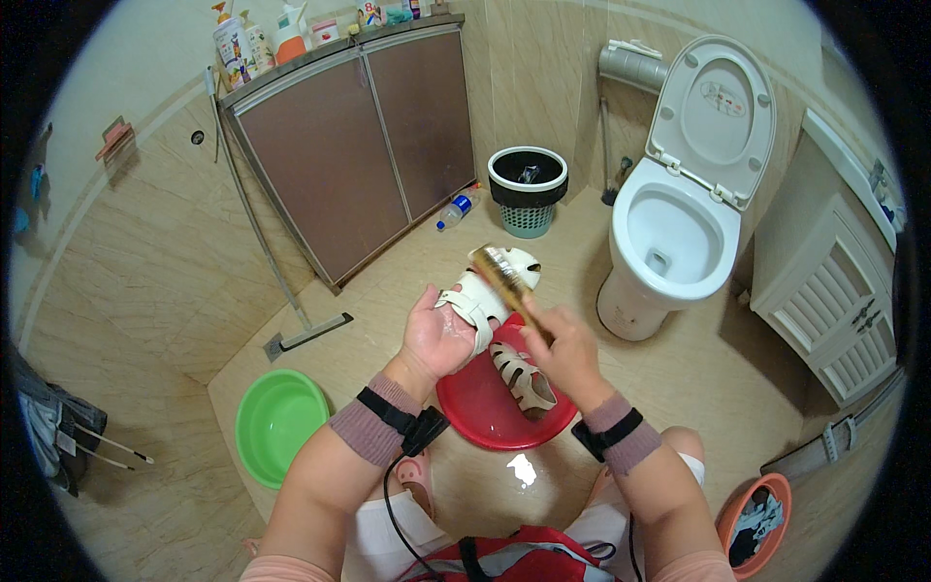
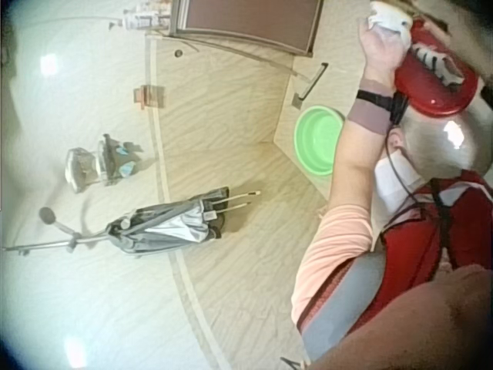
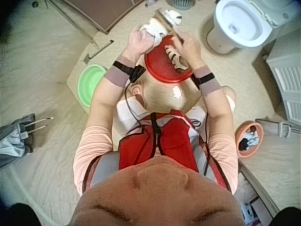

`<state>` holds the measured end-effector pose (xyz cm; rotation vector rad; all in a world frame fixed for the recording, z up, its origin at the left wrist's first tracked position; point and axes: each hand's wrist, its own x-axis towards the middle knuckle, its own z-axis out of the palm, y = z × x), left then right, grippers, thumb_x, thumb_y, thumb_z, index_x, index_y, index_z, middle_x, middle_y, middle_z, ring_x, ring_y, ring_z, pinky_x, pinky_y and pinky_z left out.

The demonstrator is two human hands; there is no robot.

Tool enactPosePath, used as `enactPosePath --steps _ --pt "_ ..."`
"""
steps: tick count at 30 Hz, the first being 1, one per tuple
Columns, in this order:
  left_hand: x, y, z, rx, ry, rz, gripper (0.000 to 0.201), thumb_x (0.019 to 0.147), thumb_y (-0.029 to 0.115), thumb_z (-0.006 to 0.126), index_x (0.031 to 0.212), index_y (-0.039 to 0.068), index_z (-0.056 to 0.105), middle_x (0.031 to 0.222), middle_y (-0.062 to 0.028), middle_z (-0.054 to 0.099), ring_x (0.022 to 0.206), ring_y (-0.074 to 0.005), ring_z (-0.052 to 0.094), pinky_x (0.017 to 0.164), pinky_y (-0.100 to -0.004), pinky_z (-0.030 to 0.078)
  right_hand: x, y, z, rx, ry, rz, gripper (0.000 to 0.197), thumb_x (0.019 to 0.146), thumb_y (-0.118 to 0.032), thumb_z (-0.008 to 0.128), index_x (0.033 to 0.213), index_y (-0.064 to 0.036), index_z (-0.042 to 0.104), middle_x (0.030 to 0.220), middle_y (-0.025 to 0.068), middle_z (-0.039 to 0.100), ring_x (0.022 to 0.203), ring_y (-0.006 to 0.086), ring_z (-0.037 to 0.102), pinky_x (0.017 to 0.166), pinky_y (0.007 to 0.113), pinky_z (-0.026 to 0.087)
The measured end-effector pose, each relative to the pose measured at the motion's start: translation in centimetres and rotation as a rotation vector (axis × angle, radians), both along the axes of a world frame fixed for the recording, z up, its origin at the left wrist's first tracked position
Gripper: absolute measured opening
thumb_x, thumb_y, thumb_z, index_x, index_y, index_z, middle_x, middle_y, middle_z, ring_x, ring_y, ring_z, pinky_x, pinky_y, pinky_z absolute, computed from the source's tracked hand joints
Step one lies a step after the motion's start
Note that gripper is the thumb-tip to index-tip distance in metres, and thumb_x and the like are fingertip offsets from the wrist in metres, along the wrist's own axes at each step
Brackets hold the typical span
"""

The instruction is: The person cleans a pair of sandals by applying soap to a brush and scrubbing the surfaces of the shoes over a basin of water.

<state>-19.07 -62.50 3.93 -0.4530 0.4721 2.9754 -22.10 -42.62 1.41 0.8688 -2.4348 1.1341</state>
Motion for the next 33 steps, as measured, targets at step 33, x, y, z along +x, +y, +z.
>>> enactPosePath --steps 33 --pt "0.4 -1.3 -2.8 0.081 0.136 -0.042 0.056 0.101 0.051 0.022 0.125 0.008 0.049 0.136 -0.0152 0.052 0.128 -0.0336 0.047 0.110 -0.0509 0.032 4.8 -2.1 0.6 0.015 0.017 0.172 0.038 0.081 -0.020 0.068 0.119 -0.0145 0.064 0.082 0.0139 0.059 0.073 0.0324 0.062 0.062 0.042 0.052"
